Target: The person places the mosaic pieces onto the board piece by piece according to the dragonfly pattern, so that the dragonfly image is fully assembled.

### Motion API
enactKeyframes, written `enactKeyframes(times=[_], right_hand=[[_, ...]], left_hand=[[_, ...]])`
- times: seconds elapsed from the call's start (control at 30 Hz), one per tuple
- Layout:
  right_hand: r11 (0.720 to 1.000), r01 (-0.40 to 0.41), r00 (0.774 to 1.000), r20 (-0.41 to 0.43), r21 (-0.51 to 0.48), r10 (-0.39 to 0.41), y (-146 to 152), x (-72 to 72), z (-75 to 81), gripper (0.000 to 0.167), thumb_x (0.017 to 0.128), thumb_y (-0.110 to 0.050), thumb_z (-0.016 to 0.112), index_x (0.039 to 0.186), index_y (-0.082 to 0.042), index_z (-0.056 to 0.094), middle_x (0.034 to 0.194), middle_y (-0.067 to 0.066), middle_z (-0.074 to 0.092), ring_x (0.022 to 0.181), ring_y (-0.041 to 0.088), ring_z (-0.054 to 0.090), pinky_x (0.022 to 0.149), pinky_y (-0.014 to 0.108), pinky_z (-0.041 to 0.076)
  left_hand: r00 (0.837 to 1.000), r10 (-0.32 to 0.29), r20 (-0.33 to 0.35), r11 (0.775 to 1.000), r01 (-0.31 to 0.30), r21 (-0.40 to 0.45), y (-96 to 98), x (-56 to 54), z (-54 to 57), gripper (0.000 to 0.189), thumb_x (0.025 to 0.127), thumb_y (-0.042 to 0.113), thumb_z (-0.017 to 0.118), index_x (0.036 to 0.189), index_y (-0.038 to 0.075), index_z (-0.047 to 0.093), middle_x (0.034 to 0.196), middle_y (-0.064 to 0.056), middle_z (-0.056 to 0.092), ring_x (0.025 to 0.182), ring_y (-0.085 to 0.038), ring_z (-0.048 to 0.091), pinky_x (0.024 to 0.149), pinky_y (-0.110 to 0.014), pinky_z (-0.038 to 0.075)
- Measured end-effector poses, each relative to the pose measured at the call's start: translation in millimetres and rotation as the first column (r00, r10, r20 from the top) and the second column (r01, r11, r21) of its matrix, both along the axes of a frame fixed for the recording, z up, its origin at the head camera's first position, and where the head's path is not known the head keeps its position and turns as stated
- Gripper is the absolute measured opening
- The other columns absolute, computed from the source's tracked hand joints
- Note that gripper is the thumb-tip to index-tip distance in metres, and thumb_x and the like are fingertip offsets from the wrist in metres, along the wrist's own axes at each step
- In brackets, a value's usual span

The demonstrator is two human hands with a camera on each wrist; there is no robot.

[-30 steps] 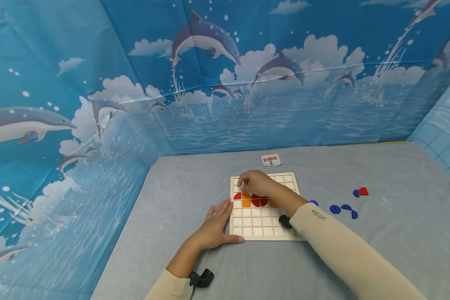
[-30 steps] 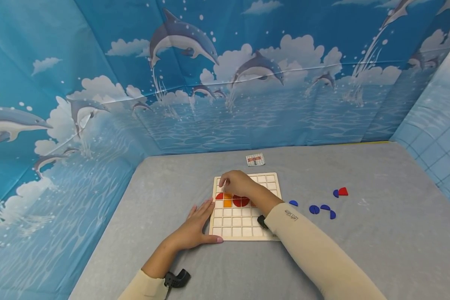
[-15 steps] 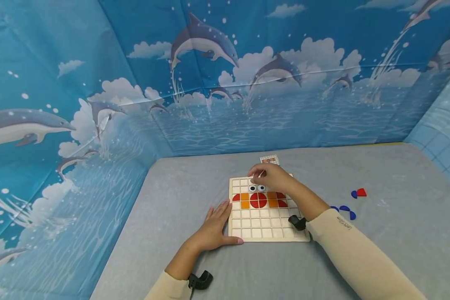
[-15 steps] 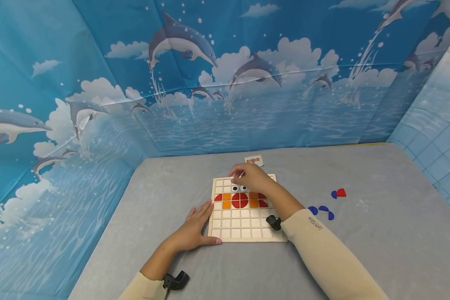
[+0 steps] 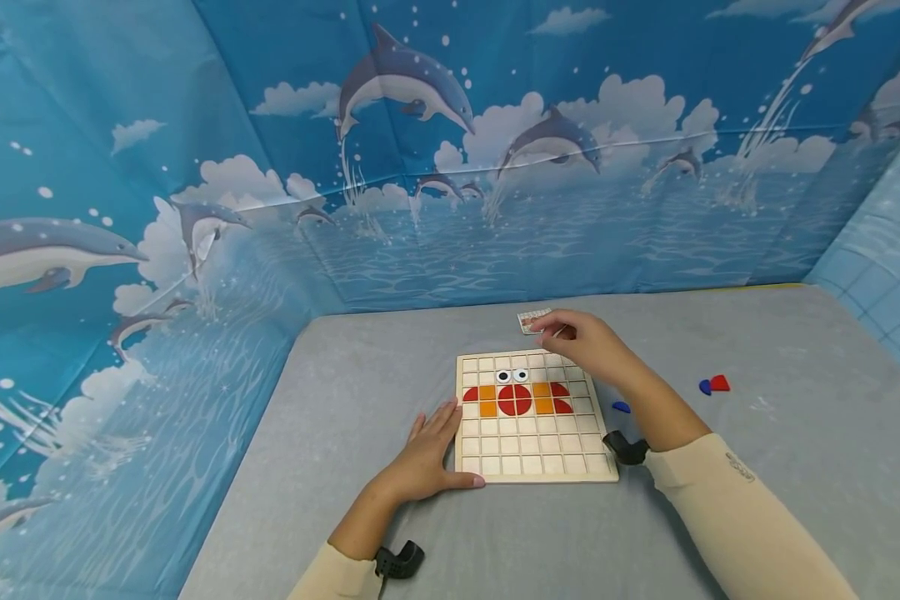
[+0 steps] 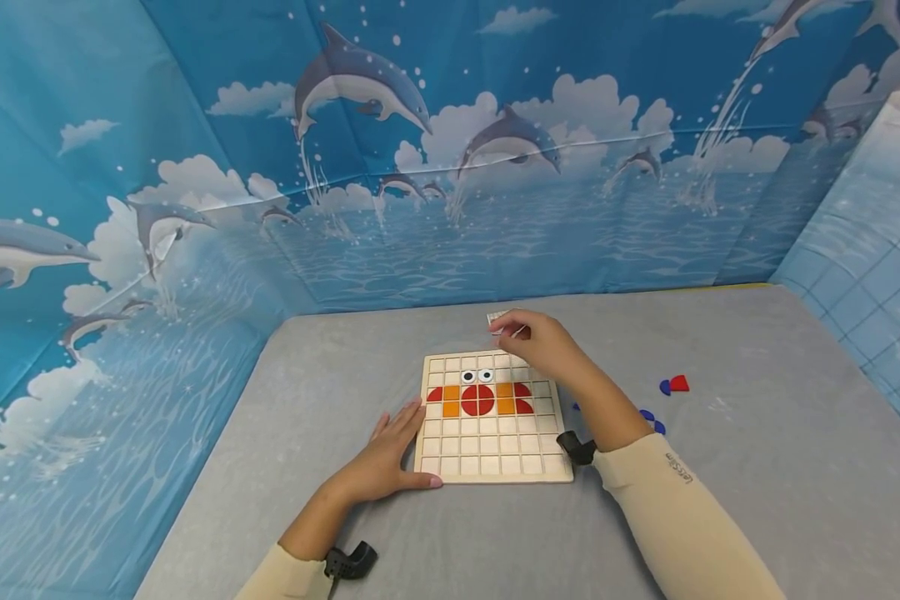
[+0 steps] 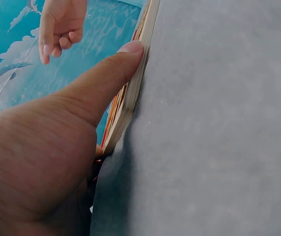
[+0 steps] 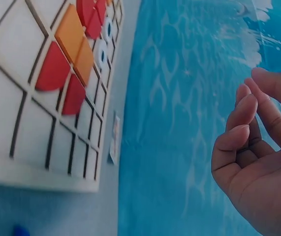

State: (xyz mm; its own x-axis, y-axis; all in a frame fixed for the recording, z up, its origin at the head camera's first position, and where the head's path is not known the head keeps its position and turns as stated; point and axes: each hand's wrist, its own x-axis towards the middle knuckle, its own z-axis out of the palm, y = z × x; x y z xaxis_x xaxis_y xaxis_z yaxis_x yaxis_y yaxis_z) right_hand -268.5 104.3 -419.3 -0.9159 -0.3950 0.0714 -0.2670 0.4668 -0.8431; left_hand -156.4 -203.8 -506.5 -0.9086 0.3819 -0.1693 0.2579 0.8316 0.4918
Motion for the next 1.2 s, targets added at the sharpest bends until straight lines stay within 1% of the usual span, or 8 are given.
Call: enactKeyframes(times=[0.13, 0.27, 0.4, 0.6, 0.77, 0.9, 1.0, 1.2], right_hand=[[0.999, 0.040, 0.999, -0.021, 0.006, -0.040, 17, 3.1, 3.3, 0.026, 0.102, -0.021, 0.060, 0.127, -0.014, 0.067, 0.110, 0.010, 0.066, 0.090, 0.025, 0.059, 0.078, 0.035, 0.053], [0.995, 0.085, 0.996, -0.037, 0.046, -0.083, 38, 4.6, 3.3, 0.027, 0.103, -0.025, 0.060, 0.127, -0.013, 0.066, 0.111, 0.010, 0.065, 0.094, 0.027, 0.060, 0.078, 0.034, 0.054], [0.990, 0.101, 0.994, -0.044, 0.095, -0.097, 57, 6.6, 0.6, 0.029, 0.103, -0.027, 0.059, 0.127, -0.012, 0.065, 0.111, 0.011, 0.065, 0.095, 0.031, 0.061, 0.077, 0.031, 0.054], [0.976, 0.112, 0.993, -0.061, 0.188, -0.102, 82, 10.1, -7.1, 0.028, 0.104, -0.027, 0.058, 0.125, -0.012, 0.065, 0.109, 0.011, 0.066, 0.092, 0.029, 0.063, 0.071, 0.033, 0.052], [0.965, 0.116, 0.992, -0.067, 0.236, -0.103, 105, 11.4, -14.4, 0.030, 0.103, -0.026, 0.059, 0.126, -0.008, 0.065, 0.108, 0.012, 0.067, 0.089, 0.025, 0.063, 0.068, 0.030, 0.051], [0.956, 0.114, 0.992, -0.077, 0.271, -0.096, 122, 12.5, -18.2, 0.031, 0.103, -0.026, 0.059, 0.127, -0.008, 0.065, 0.108, 0.012, 0.067, 0.088, 0.024, 0.064, 0.065, 0.029, 0.050], [0.947, 0.113, 0.993, -0.065, 0.301, -0.098, 134, 12.9, -20.7, 0.033, 0.103, -0.027, 0.059, 0.129, -0.007, 0.065, 0.110, 0.012, 0.066, 0.088, 0.023, 0.063, 0.063, 0.030, 0.049], [0.933, 0.114, 0.993, -0.019, 0.341, -0.115, 159, 11.9, -31.5, 0.034, 0.102, -0.025, 0.061, 0.128, -0.003, 0.064, 0.110, 0.014, 0.065, 0.087, 0.023, 0.064, 0.057, 0.030, 0.050]], left_hand=[[1.000, -0.005, 0.005, 1.000, 0.005, 0.009, -0.1, 1.1, 1.8, 0.119, 0.078, 0.064, 0.078, 0.163, 0.010, 0.016, 0.172, -0.003, 0.010, 0.160, -0.020, 0.006, 0.128, -0.053, -0.001], [1.000, -0.010, 0.006, 1.000, 0.010, 0.020, 0.0, 0.9, 2.8, 0.118, 0.078, 0.063, 0.078, 0.163, 0.010, 0.016, 0.172, -0.004, 0.009, 0.160, -0.020, 0.006, 0.128, -0.053, -0.001], [1.000, -0.011, 0.001, 1.000, 0.011, 0.019, -0.4, 0.3, 2.1, 0.118, 0.078, 0.063, 0.078, 0.163, 0.010, 0.016, 0.172, -0.003, 0.009, 0.160, -0.020, 0.006, 0.128, -0.053, -0.001], [1.000, -0.011, 0.002, 1.000, 0.010, 0.020, -1.2, 0.4, 1.2, 0.118, 0.078, 0.063, 0.079, 0.163, 0.009, 0.016, 0.172, -0.003, 0.010, 0.160, -0.020, 0.006, 0.128, -0.053, -0.001], [1.000, -0.011, 0.000, 1.000, 0.011, 0.024, -1.4, 0.4, 1.4, 0.118, 0.078, 0.062, 0.079, 0.163, 0.009, 0.017, 0.172, -0.003, 0.010, 0.160, -0.020, 0.006, 0.128, -0.053, 0.000], [1.000, -0.009, 0.000, 1.000, 0.009, 0.025, -1.9, 0.0, 1.6, 0.118, 0.078, 0.063, 0.079, 0.163, 0.010, 0.016, 0.172, -0.003, 0.010, 0.160, -0.020, 0.006, 0.128, -0.053, -0.001], [1.000, -0.008, 0.001, 1.000, 0.008, 0.025, -2.0, -0.3, 1.5, 0.118, 0.078, 0.063, 0.078, 0.163, 0.010, 0.017, 0.172, -0.002, 0.009, 0.160, -0.019, 0.006, 0.129, -0.052, -0.001], [1.000, -0.015, 0.002, 1.000, 0.015, 0.018, -1.2, -0.4, 1.5, 0.117, 0.078, 0.063, 0.078, 0.163, 0.010, 0.016, 0.172, -0.002, 0.008, 0.160, -0.019, 0.005, 0.128, -0.052, -0.001]])
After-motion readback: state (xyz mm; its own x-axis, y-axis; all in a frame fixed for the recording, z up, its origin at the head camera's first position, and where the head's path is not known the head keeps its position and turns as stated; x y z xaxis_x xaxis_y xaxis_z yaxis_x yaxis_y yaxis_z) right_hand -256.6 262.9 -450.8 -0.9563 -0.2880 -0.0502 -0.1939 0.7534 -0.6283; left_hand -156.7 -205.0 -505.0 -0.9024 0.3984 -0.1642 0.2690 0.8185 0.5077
